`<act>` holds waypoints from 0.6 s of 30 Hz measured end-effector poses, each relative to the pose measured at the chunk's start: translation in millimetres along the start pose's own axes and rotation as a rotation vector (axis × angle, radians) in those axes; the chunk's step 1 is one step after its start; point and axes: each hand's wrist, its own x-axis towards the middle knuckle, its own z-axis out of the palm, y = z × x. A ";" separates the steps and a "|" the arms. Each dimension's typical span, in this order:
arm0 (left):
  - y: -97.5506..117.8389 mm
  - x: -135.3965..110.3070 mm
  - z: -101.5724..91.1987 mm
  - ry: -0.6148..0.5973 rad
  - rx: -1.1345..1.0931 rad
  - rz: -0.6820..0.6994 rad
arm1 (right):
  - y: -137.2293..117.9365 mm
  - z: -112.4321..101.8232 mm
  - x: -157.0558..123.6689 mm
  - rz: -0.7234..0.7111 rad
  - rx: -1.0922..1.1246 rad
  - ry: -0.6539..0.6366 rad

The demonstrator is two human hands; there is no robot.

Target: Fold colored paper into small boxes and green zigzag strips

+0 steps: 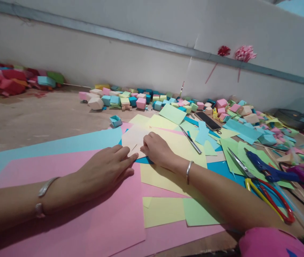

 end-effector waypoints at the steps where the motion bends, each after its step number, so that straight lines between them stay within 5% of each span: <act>1: 0.1 -0.1 -0.2 -0.002 0.001 0.000 | 0.6 -1.3 0.3 0.003 0.015 -0.009; 13: -2.5 1.0 1.0 0.002 0.004 0.011 | 8.3 -23.2 -3.2 -0.049 0.168 -0.092; 18: -3.5 1.8 -2.2 -0.011 -0.004 0.012 | 35.0 -37.5 2.8 -0.139 0.295 -0.292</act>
